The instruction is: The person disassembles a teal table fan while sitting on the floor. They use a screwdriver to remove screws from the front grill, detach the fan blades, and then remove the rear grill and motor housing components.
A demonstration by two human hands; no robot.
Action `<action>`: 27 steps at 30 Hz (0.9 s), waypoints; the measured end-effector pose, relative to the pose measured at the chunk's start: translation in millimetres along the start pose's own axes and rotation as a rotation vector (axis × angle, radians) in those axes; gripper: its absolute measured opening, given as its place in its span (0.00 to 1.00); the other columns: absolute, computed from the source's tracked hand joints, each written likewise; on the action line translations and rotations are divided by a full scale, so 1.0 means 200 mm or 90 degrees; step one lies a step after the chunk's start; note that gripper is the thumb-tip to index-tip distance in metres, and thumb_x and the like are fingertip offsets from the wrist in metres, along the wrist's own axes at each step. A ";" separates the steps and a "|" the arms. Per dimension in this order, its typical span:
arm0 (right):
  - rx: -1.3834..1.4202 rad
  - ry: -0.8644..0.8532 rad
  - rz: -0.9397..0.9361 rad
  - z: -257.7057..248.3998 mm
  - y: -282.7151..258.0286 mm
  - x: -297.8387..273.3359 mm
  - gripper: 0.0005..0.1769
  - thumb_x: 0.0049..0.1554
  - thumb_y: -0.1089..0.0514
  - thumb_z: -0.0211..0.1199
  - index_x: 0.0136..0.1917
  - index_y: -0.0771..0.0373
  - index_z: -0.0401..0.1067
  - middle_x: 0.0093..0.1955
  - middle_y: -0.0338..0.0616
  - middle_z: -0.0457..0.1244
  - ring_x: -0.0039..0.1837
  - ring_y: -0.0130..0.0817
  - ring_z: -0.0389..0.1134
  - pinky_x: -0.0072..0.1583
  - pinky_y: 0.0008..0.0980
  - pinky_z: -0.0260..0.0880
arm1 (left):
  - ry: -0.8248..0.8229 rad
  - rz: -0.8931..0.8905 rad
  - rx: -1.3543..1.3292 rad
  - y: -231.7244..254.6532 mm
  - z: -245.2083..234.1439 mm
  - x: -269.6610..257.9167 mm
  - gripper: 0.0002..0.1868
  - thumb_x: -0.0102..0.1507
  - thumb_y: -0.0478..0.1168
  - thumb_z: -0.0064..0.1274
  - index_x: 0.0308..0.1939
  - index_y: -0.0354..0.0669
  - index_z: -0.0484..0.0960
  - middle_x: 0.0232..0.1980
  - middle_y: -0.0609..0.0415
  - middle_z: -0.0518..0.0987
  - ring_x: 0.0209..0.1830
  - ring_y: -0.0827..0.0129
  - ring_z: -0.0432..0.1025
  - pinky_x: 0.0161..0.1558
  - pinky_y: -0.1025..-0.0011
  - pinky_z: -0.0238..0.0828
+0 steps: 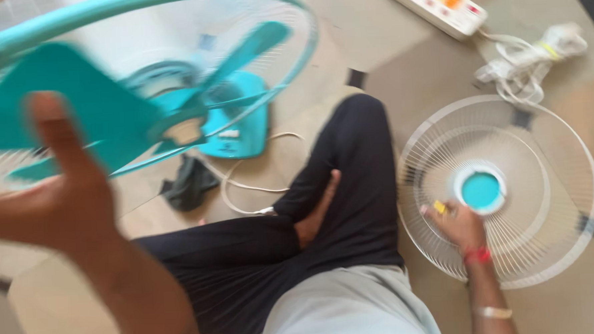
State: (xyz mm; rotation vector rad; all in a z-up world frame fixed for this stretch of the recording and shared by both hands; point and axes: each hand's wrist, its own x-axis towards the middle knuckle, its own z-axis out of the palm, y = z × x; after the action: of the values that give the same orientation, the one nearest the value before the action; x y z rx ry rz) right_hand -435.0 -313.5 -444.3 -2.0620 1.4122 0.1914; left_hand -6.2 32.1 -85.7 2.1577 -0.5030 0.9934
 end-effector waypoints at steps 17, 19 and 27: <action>-0.202 0.140 -0.230 0.16 0.03 -0.26 0.21 0.58 0.44 0.66 0.62 0.51 0.80 0.44 0.57 0.70 0.49 0.59 0.72 0.51 0.53 0.72 | 0.006 -0.147 -0.154 -0.19 -0.32 -0.55 0.24 0.69 0.41 0.64 0.65 0.41 0.72 0.71 0.46 0.72 0.80 0.53 0.59 0.81 0.56 0.51; -0.165 0.195 -0.259 0.10 0.09 -0.13 0.21 0.58 0.44 0.66 0.61 0.52 0.79 0.44 0.57 0.70 0.49 0.58 0.72 0.51 0.52 0.72 | -0.002 -0.186 -0.238 -0.21 -0.30 -0.59 0.22 0.67 0.40 0.64 0.62 0.40 0.73 0.71 0.47 0.73 0.71 0.54 0.68 0.73 0.61 0.63; -0.051 0.234 -0.355 -0.27 -0.50 0.33 0.22 0.57 0.44 0.66 0.61 0.55 0.76 0.46 0.56 0.69 0.50 0.55 0.71 0.52 0.49 0.73 | -0.282 -0.332 -0.452 -0.01 0.03 -0.88 0.16 0.65 0.45 0.63 0.52 0.41 0.82 0.52 0.51 0.84 0.57 0.65 0.79 0.61 0.67 0.74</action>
State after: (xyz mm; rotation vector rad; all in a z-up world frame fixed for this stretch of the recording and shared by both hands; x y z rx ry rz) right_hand -331.3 -373.8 -389.7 -2.5592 0.9694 -0.3851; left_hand -112.7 38.6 -226.2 1.6939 -0.3807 0.0164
